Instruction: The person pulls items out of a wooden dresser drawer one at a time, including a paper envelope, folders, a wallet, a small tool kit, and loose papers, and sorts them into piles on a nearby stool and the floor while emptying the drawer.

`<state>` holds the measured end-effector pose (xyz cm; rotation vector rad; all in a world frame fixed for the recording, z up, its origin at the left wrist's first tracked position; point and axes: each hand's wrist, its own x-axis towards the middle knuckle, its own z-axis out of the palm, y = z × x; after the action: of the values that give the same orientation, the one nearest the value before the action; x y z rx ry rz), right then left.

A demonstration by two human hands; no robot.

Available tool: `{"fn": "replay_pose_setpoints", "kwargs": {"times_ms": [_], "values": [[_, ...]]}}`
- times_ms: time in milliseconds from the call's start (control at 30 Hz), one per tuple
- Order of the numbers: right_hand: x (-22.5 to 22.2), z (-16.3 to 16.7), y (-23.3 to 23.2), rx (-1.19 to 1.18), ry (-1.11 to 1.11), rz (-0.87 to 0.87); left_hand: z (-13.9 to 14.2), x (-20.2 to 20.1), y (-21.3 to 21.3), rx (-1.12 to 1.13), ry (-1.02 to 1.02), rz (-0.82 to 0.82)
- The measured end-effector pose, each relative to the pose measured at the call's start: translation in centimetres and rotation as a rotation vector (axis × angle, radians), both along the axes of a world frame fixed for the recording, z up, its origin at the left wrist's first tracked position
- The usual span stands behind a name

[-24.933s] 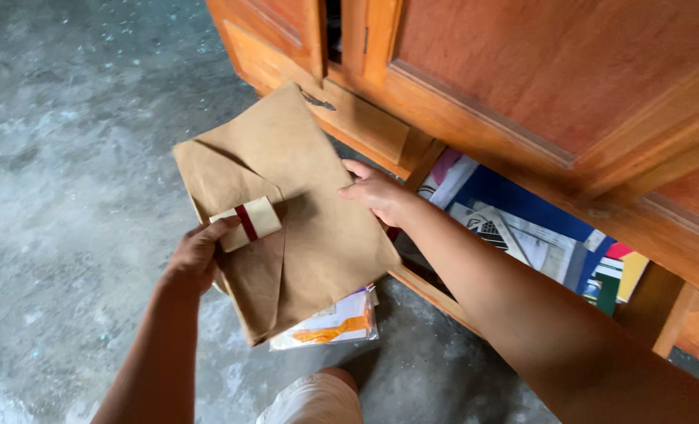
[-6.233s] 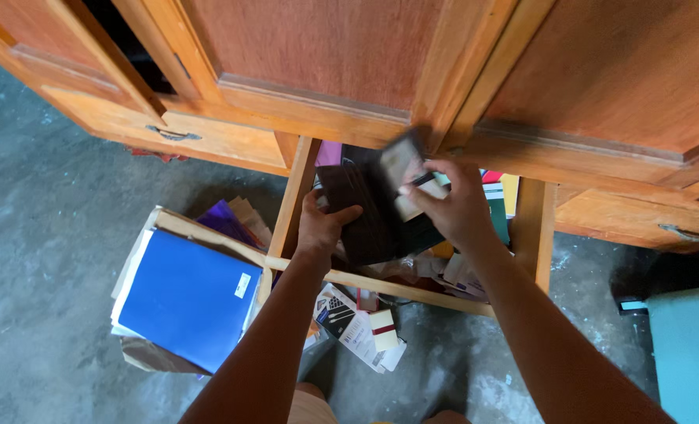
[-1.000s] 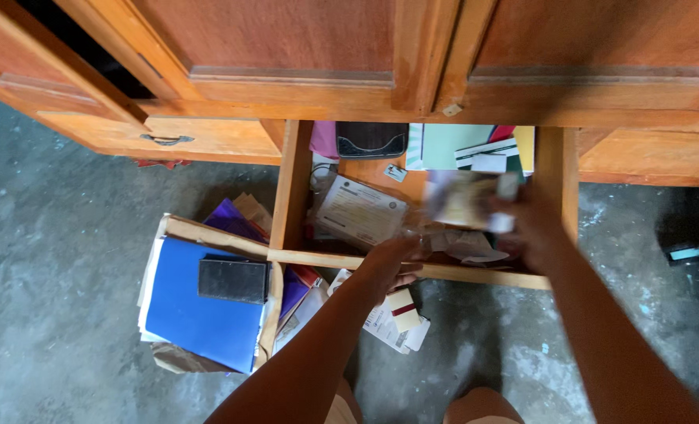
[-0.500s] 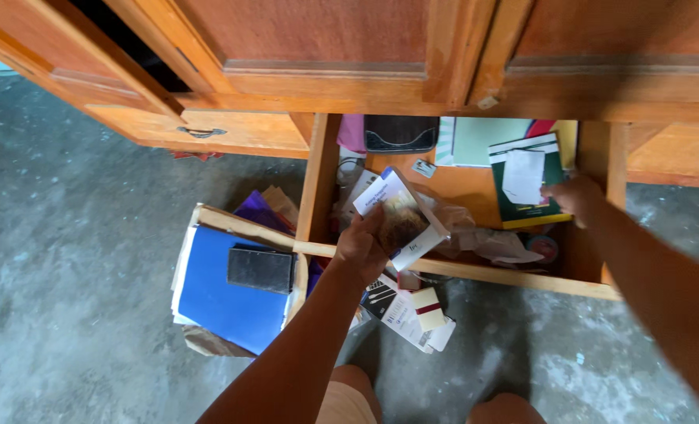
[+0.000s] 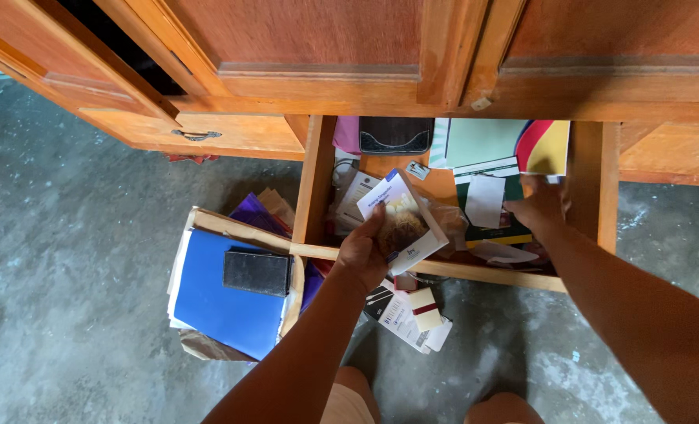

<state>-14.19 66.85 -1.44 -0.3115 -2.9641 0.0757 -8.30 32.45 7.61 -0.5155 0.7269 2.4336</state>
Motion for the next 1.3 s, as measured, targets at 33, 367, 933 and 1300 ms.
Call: {"fn": "replay_pose_setpoints", "kwargs": {"times_ms": [33, 367, 933, 1300], "values": [[0.1, -0.5, -0.3, -0.348, -0.073, -0.201, -0.1, -0.1, 0.1, 0.0, 0.002, 0.007], [2.7, -2.4, 3.4, -0.749, -0.448, -0.27, 0.5, -0.6, -0.4, -0.055, -0.031, 0.056], [4.6, -2.4, 1.3, -1.082, -0.41, -0.513, 0.6, -0.6, 2.0, -0.052, -0.078, 0.004], [3.2, -3.7, -3.9, -0.291, -0.624, -0.273, 1.3, 0.2, 1.7, -0.09, -0.175, 0.035]]}}
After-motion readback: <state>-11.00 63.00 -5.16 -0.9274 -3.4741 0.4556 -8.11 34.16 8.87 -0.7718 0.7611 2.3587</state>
